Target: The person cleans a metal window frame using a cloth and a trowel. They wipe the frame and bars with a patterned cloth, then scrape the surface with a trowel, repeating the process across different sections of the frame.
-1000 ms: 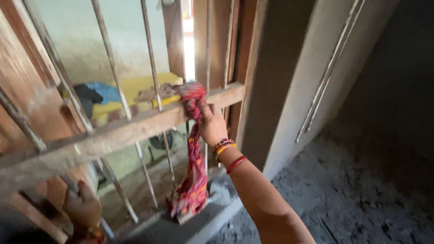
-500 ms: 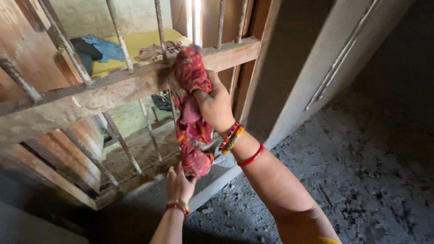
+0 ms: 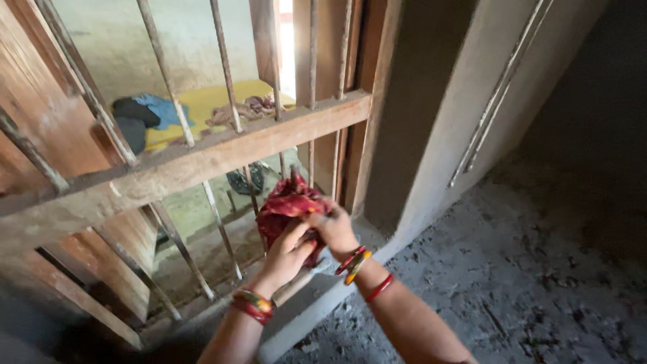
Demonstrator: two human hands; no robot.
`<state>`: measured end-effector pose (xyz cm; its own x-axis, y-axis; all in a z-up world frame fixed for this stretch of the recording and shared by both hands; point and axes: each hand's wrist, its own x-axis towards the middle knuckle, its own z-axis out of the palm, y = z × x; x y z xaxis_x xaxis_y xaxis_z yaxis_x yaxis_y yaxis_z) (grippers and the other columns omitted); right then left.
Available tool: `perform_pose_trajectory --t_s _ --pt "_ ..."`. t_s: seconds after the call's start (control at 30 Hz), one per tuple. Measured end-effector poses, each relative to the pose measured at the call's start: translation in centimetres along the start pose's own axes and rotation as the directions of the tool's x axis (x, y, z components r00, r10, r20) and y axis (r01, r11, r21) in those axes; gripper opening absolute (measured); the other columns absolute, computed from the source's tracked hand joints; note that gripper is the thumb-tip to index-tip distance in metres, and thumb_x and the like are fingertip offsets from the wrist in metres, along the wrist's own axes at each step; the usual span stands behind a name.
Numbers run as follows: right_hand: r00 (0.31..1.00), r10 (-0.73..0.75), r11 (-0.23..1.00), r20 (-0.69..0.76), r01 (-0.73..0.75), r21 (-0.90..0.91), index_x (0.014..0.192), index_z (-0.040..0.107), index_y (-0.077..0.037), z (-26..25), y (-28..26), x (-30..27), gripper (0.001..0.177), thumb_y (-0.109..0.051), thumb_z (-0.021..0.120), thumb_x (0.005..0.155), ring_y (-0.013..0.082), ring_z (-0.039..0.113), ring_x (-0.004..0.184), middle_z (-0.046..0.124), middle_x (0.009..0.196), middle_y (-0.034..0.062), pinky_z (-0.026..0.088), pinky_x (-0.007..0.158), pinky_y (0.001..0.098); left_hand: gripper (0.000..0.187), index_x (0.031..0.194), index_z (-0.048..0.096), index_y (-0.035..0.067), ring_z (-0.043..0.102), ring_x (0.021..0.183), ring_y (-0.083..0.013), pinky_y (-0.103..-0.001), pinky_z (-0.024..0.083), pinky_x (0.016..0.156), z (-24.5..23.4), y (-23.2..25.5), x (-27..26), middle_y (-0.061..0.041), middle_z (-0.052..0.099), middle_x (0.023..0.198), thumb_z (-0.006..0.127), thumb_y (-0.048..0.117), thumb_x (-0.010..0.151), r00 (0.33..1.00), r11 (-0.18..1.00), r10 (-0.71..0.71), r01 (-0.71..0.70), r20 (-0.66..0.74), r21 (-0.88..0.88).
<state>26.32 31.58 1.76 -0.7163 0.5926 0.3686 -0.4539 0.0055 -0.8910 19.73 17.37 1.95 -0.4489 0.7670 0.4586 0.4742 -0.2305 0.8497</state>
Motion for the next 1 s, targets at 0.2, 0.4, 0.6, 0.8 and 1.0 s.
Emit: perform_pose_trajectory --t_s 0.2,0.4,0.6,0.8,1.0 --pt "0.878 -0.466 0.860 -0.110 0.420 -0.289 0.120 0.072 -0.003 -2.1 -14.5 9.7 0.032 -0.003 0.069 0.088 0.0105 0.066 0.097 0.074 0.108 0.0031 0.055 0.087 0.0256 0.025 0.122 0.061 0.008 0.064 0.119 -0.0357 -0.045 0.053 0.099 -9.5 13.0 5.9 -0.018 0.069 0.122 0.066 0.012 0.097 0.844 0.634 0.475 -0.132 -0.248 0.762" --pt "0.431 -0.901 0.291 0.047 0.681 -0.672 0.123 0.067 -0.006 0.8 -30.2 23.7 0.033 -0.003 0.071 0.090 0.0309 0.068 0.116 0.069 0.121 0.0152 0.054 0.104 0.0363 0.055 0.142 0.050 -0.001 0.068 0.099 -0.0382 -0.048 0.056 0.084 -13.4 15.6 12.6 -0.023 0.070 0.108 0.063 0.027 0.095 0.767 0.262 0.568 0.174 -0.297 0.949" --pt "0.410 -0.882 -0.049 0.233 0.410 -0.911 0.131 0.073 -0.018 0.3 -28.9 35.7 0.042 -0.017 0.083 0.090 0.0449 0.062 0.119 0.048 0.146 0.0240 0.055 0.101 0.0443 0.024 0.087 0.061 0.012 0.068 0.052 -0.0273 -0.043 0.055 0.052 -12.2 10.5 15.6 -0.008 0.069 0.064 0.061 0.033 0.099 0.805 0.056 0.541 0.254 -0.243 0.966" --pt "0.749 -0.658 0.315 0.080 0.370 -0.874 0.140 0.054 -0.006 -2.7 -14.9 28.0 0.074 -0.020 0.082 0.074 0.0406 0.065 0.117 0.044 0.153 0.0259 0.055 0.097 0.0428 0.024 0.082 0.059 0.012 0.066 0.052 -0.0273 -0.042 0.054 0.053 -12.6 9.9 15.5 -0.009 0.067 0.061 0.064 0.031 0.096 0.749 0.057 0.627 0.230 -0.214 0.972" --pt "0.694 -0.682 0.089 0.230 0.392 -0.916 0.125 0.072 -0.008 -6.0 -10.7 22.2 0.049 -0.004 0.075 0.076 0.0474 0.056 0.127 0.051 0.145 0.0291 0.050 0.106 0.0484 0.025 0.083 0.061 0.014 0.069 0.062 -0.0283 -0.043 0.054 0.057 -12.1 10.0 14.6 -0.009 0.070 0.068 0.065 0.035 0.097 0.772 0.077 0.583 0.257 -0.252 0.963"
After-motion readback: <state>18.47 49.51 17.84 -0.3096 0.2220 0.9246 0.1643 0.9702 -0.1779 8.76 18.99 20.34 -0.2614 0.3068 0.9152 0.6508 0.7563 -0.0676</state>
